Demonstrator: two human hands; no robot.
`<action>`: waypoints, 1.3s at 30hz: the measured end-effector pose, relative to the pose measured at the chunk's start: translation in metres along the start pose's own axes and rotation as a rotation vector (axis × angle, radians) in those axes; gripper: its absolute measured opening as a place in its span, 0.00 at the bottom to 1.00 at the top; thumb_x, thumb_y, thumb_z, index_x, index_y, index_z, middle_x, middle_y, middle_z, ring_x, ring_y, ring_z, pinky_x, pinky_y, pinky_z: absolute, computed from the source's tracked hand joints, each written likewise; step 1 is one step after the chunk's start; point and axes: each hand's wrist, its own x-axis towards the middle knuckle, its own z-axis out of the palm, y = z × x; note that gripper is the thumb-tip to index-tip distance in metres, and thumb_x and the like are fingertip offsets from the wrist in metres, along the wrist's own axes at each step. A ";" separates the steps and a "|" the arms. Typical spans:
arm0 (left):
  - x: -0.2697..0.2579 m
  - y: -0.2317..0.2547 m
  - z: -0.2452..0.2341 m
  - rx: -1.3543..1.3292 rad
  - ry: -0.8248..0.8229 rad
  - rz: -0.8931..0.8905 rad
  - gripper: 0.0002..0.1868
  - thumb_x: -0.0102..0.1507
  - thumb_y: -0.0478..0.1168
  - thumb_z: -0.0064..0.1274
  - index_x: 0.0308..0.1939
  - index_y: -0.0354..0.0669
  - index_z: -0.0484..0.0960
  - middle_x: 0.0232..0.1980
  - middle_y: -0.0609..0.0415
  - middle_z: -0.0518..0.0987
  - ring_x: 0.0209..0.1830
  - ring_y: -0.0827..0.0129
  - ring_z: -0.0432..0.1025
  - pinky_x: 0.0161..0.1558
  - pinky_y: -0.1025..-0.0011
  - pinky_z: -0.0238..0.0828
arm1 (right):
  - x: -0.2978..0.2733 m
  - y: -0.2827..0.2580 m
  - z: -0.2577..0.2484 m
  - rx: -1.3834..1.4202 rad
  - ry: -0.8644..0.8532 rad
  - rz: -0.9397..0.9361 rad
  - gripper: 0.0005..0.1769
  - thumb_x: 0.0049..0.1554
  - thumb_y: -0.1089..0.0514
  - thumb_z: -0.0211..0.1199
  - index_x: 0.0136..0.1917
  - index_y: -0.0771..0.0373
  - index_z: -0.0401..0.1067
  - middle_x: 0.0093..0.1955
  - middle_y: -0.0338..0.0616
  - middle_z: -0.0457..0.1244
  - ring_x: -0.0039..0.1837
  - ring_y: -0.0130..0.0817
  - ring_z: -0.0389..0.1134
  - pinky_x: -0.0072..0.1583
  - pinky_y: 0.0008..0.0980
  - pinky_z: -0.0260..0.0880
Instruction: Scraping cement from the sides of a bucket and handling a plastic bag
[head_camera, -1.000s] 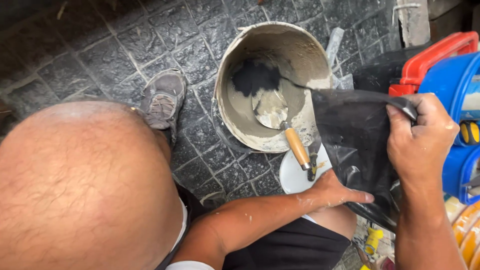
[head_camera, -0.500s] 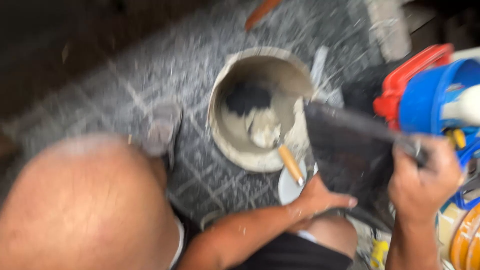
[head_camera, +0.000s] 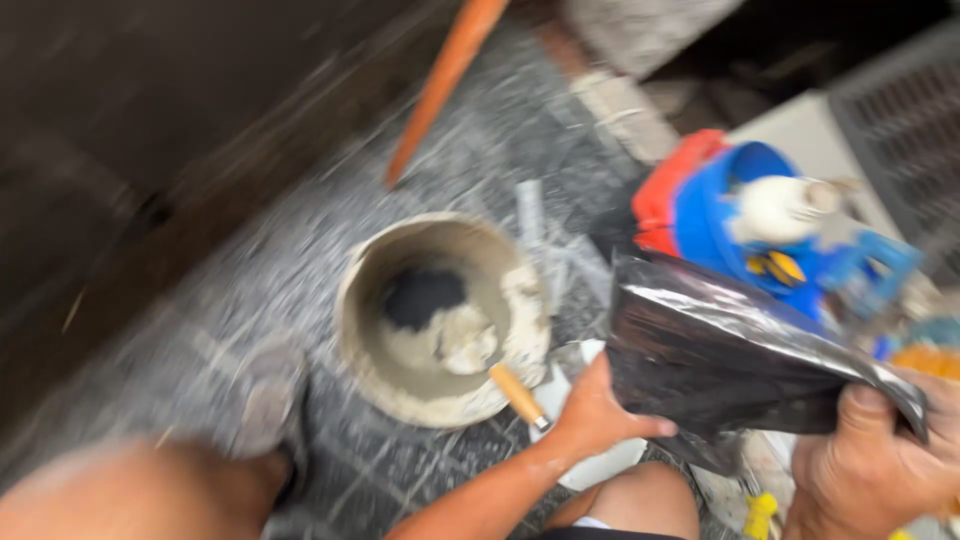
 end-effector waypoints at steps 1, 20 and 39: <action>0.010 0.007 -0.004 0.019 -0.054 0.007 0.51 0.35 0.55 0.70 0.62 0.47 0.73 0.56 0.57 0.80 0.56 0.73 0.72 0.59 0.74 0.69 | 0.005 0.002 -0.003 -0.021 0.054 -0.004 0.18 0.68 0.53 0.69 0.54 0.68 0.65 0.50 0.46 0.58 0.54 0.35 0.61 0.63 0.35 0.63; 0.162 0.063 0.016 0.068 -0.434 0.131 0.36 0.61 0.52 0.56 0.68 0.36 0.70 0.69 0.43 0.74 0.69 0.62 0.70 0.69 0.63 0.68 | -0.045 0.099 -0.056 -0.128 0.092 0.215 0.16 0.63 0.52 0.68 0.50 0.67 0.68 0.45 0.42 0.60 0.51 0.30 0.60 0.58 0.32 0.61; 0.158 -0.027 0.174 1.044 -0.553 0.385 0.06 0.58 0.43 0.55 0.27 0.53 0.81 0.30 0.53 0.83 0.39 0.44 0.74 0.37 0.50 0.67 | -0.151 0.229 -0.141 0.043 0.483 0.499 0.21 0.60 0.47 0.74 0.53 0.59 0.66 0.43 0.36 0.60 0.38 0.18 0.55 0.37 0.22 0.53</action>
